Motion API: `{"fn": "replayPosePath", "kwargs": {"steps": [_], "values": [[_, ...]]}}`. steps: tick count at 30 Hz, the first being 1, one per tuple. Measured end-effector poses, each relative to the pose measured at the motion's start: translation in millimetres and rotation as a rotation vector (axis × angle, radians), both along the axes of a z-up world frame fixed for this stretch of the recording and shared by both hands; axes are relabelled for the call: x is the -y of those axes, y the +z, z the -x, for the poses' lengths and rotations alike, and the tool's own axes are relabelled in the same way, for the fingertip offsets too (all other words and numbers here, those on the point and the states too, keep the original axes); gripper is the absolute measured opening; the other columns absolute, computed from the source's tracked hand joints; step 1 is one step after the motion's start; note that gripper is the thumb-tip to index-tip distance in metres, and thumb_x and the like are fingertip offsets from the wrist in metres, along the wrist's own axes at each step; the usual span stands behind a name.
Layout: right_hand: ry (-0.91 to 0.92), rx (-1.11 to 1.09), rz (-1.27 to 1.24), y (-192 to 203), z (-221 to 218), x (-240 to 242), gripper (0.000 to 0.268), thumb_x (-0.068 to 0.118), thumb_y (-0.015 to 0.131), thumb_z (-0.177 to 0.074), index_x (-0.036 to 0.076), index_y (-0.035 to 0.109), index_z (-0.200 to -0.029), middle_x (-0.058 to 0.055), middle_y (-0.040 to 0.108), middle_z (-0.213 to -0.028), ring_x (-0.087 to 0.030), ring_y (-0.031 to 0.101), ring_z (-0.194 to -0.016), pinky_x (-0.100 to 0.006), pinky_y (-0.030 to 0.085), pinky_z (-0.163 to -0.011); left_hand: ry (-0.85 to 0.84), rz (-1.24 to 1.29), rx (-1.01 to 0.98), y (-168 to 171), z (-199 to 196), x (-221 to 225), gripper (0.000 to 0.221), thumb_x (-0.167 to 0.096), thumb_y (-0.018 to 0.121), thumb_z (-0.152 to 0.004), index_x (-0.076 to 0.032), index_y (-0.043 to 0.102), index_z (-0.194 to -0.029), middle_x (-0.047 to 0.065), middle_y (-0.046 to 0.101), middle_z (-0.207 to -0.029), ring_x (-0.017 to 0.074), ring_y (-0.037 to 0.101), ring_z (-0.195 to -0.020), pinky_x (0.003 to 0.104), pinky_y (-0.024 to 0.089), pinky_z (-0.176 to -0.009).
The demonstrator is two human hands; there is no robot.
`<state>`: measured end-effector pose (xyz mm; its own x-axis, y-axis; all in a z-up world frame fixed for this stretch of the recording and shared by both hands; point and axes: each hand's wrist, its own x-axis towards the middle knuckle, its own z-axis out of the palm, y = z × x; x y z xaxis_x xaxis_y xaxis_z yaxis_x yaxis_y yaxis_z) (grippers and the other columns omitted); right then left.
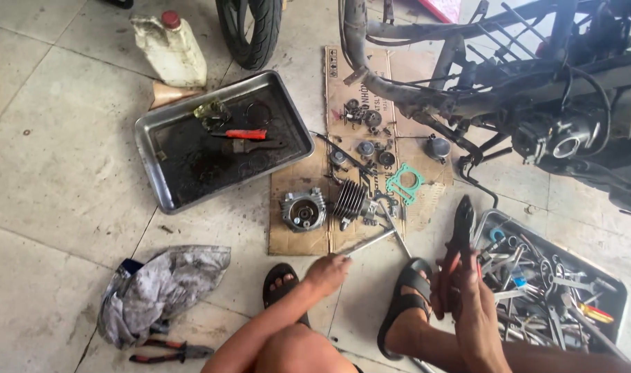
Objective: Disassembling and inspecting motorcycle engine components using hand tools on a workshop floor
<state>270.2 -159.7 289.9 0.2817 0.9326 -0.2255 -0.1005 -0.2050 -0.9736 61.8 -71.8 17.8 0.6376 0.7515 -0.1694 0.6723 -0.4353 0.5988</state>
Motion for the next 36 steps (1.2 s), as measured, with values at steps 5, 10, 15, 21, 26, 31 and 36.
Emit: {"fn": "replayPosePath", "kwargs": {"steps": [5, 10, 15, 21, 26, 31, 36], "values": [[-0.148, 0.183, 0.183, -93, -51, -4, 0.06, 0.038, 0.039, -0.109, -0.012, 0.069, -0.121, -0.023, 0.069, -0.088, -0.025, 0.055, -0.068, -0.035, 0.042, -0.06, 0.065, -0.54, -0.147, -113, -84, -10, 0.041, -0.011, 0.059, -0.089, -0.006, 0.058, -0.13, 0.016, 0.057, -0.111, 0.0325, 0.059, -0.095, 0.047, 0.052, -0.077], [-0.06, 0.145, 0.054, -102, -54, -26, 0.063, 0.044, 0.04, -0.104, -0.012, 0.064, -0.121, -0.02, 0.064, -0.065, -0.023, 0.053, -0.046, -0.033, 0.038, -0.042, 0.152, 0.185, 0.108, -84, -109, -20, 0.036, -0.012, 0.053, -0.084, 0.001, 0.053, -0.118, 0.024, 0.064, -0.083, 0.0383, 0.063, -0.067, 0.051, 0.053, -0.06], [-0.174, 0.099, -0.026, -107, -80, -26, 0.052, 0.044, 0.03, -0.116, 0.003, 0.054, -0.094, -0.013, 0.05, -0.054, -0.022, 0.045, -0.042, -0.033, 0.036, -0.04, 0.163, 0.323, 0.66, 27, -75, -10, 0.013, -0.007, 0.05, -0.077, -0.006, 0.056, -0.089, 0.009, 0.058, -0.075, 0.0274, 0.051, -0.063, 0.041, 0.041, -0.06], [0.175, -0.301, -0.343, -106, -151, -15, 0.03, 0.045, 0.056, -0.11, 0.022, 0.068, -0.125, -0.021, 0.069, -0.059, -0.029, 0.07, -0.04, -0.03, 0.053, -0.027, -0.111, 0.293, 0.739, 121, -42, -10, 0.077, -0.069, 0.047, -0.088, -0.019, 0.037, -0.147, 0.017, 0.066, -0.103, 0.028, 0.067, -0.069, 0.04, 0.058, -0.059], [0.26, -0.469, -0.173, -27, -103, -36, 0.05, 0.05, 0.072, -0.102, 0.001, 0.076, -0.113, -0.031, 0.076, -0.085, -0.046, 0.077, -0.072, -0.052, 0.062, -0.052, 0.122, 0.171, 0.733, 159, 39, -9, 0.022, -0.022, 0.065, -0.099, -0.019, 0.06, -0.12, 0.001, 0.069, -0.095, 0.0149, 0.064, -0.071, 0.032, 0.053, -0.065], [-0.005, -0.172, -0.25, -54, -15, -39, 0.047, 0.044, 0.047, -0.112, -0.001, 0.058, -0.122, -0.014, 0.059, -0.074, -0.02, 0.054, -0.052, -0.029, 0.041, -0.042, 0.307, 0.057, 0.715, 146, 102, -31, 0.018, -0.012, 0.071, -0.093, -0.012, 0.072, -0.111, 0.006, 0.073, -0.087, 0.0132, 0.062, -0.064, 0.025, 0.052, -0.052], [0.198, 0.105, -0.028, -46, 13, -62, 0.052, 0.041, 0.04, -0.106, -0.006, 0.055, -0.125, -0.016, 0.057, -0.073, -0.022, 0.053, -0.058, -0.034, 0.038, -0.053, 0.479, -0.262, 0.467, 94, 131, -51, 0.015, -0.021, 0.067, -0.096, -0.013, 0.073, -0.106, 0.001, 0.074, -0.07, 0.0098, 0.055, -0.042, 0.026, 0.043, -0.037]]}}
